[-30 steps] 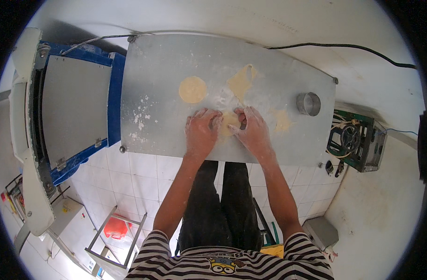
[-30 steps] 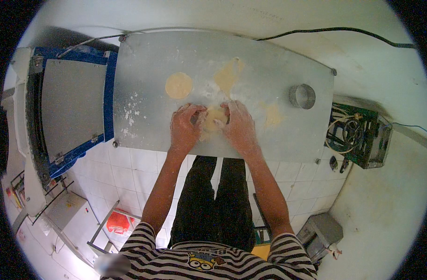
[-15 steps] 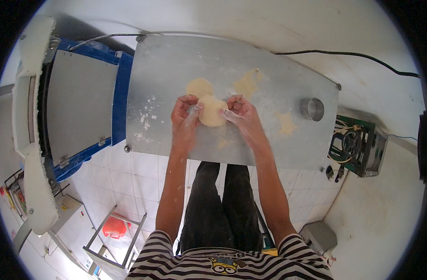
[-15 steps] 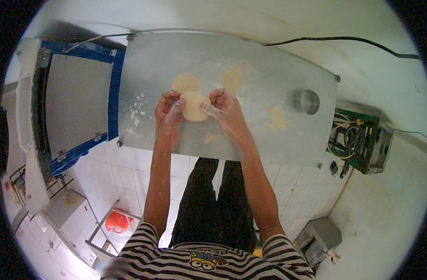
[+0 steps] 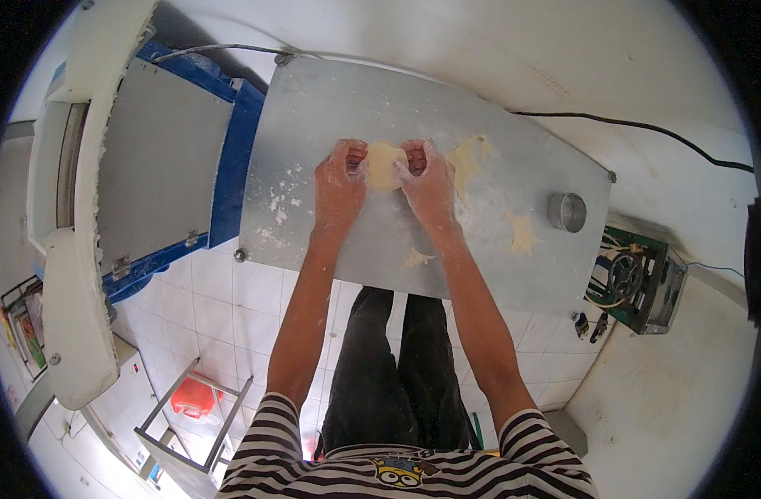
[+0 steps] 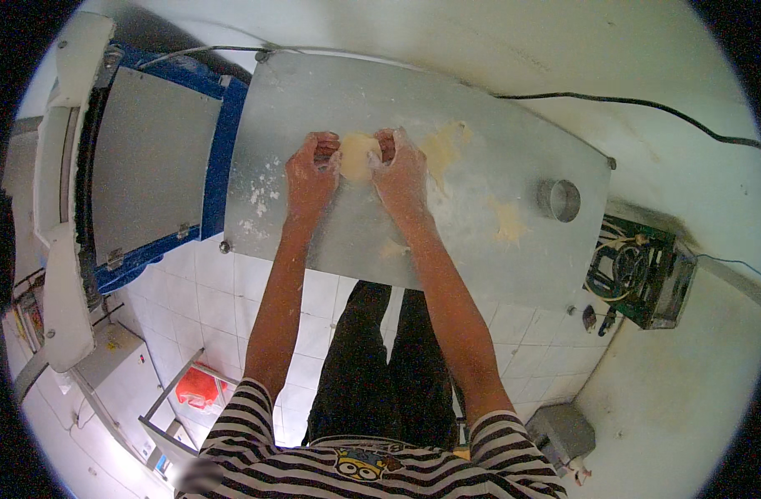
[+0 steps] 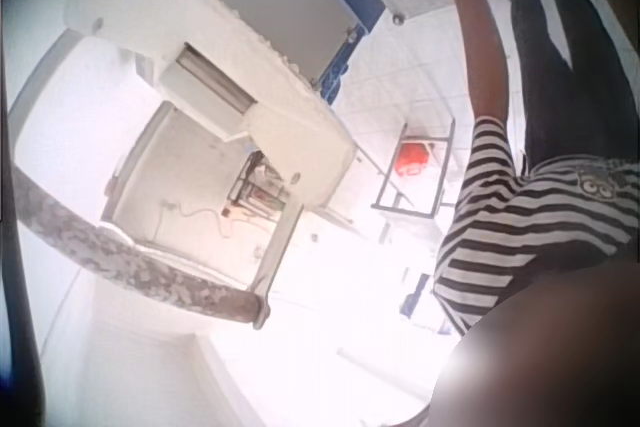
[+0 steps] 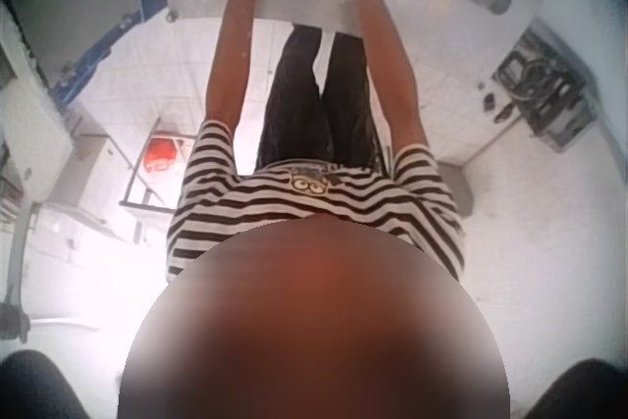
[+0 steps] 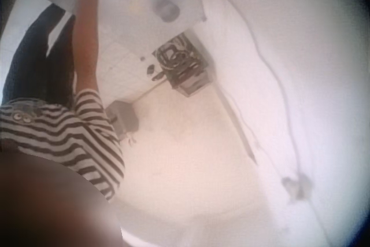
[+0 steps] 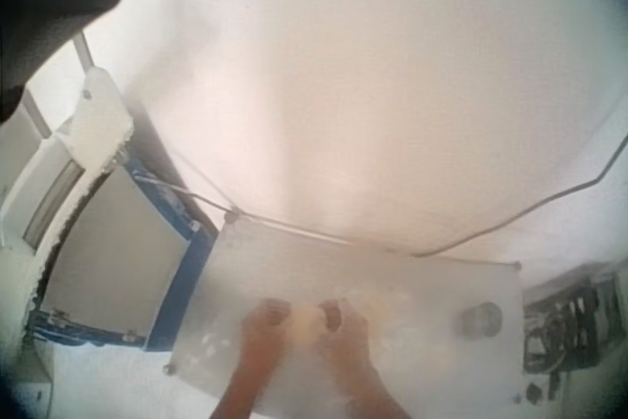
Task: The person feeds a sheet of dough through a dough sheeter multiple times, dusting it with flour between passes. Then the person uses a round metal cutter to cut circular pieces from the sheet on a stainless steel table.
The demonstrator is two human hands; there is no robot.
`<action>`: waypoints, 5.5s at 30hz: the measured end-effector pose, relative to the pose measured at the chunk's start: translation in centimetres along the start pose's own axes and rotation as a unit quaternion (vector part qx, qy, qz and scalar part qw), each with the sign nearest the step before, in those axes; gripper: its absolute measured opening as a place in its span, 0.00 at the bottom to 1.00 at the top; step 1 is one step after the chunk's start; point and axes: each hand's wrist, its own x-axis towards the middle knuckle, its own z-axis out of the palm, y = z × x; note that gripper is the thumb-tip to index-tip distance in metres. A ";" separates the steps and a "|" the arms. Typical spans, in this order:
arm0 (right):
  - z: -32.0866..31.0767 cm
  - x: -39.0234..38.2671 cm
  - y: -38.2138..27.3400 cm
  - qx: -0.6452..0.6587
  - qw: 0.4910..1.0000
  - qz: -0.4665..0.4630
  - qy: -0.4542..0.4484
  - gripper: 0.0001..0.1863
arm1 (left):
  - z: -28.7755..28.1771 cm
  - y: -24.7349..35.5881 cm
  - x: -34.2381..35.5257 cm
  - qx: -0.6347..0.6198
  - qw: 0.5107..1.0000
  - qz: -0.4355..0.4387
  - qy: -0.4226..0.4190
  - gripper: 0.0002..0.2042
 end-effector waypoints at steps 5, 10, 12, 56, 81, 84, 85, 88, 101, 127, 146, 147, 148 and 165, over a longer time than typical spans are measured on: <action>0.5 0.5 0.6 -0.026 0.997 -0.056 0.040 0.13 | 0.0 -0.7 0.0 0.024 0.998 0.050 0.014 0.10; 0.6 0.6 0.7 -0.037 0.995 -0.050 0.073 0.13 | 0.1 -1.4 0.0 0.043 0.997 0.053 0.026 0.10; 0.6 0.6 0.5 -0.062 0.993 -0.053 0.083 0.13 | 0.2 -1.2 0.3 0.054 0.997 0.039 0.026 0.10; -6.9 -10.5 6.5 -0.306 0.891 -0.282 -0.183 0.33 | 0.4 1.1 -23.9 -0.221 0.865 -0.416 -0.172 0.24; 4.0 -14.7 1.8 -0.229 0.900 -0.321 -0.188 0.59 | -2.1 -6.8 -19.2 -0.531 0.724 -0.204 0.390 0.37; 8.2 -12.1 -0.5 -0.200 0.899 -0.353 -0.163 0.58 | -4.7 -7.5 -18.4 -0.587 0.700 -0.197 0.355 0.38; 9.4 -10.9 -1.4 -0.191 0.897 -0.367 -0.155 0.58 | -5.5 -7.7 -18.3 -0.613 0.685 -0.202 0.339 0.38; 12.5 -7.3 -4.1 -0.195 0.880 -0.390 -0.189 0.55 | -7.3 -9.4 -17.4 -0.700 0.618 -0.232 0.273 0.38; 16.8 -25.0 -2.3 -0.170 0.898 -0.262 -0.308 0.26 | -9.1 -13.1 -23.1 -0.763 0.558 -0.259 0.199 0.31; 15.9 -25.8 -0.5 -0.082 0.938 -0.121 -0.315 0.30 | -6.3 -15.8 -22.4 -0.816 0.510 -0.273 -0.029 0.20; 27.3 -28.5 -5.5 -0.083 0.924 -0.097 -0.362 0.22 | -39.2 -47.5 -70.5 -0.521 0.285 -0.397 0.700 0.22; 28.9 -28.9 -6.0 -0.084 0.921 -0.116 -0.361 0.21 | -41.9 -50.3 -70.6 -0.523 0.287 -0.352 0.721 0.20; 30.5 -29.4 -6.5 -0.091 0.919 -0.123 -0.365 0.20 | -45.2 -52.8 -70.4 -0.518 0.267 -0.326 0.745 0.20; 52.3 -32.9 -12.6 -0.195 0.827 -0.084 -0.520 0.21 | -54.4 -52.0 -17.2 -0.077 0.938 -0.287 0.179 0.24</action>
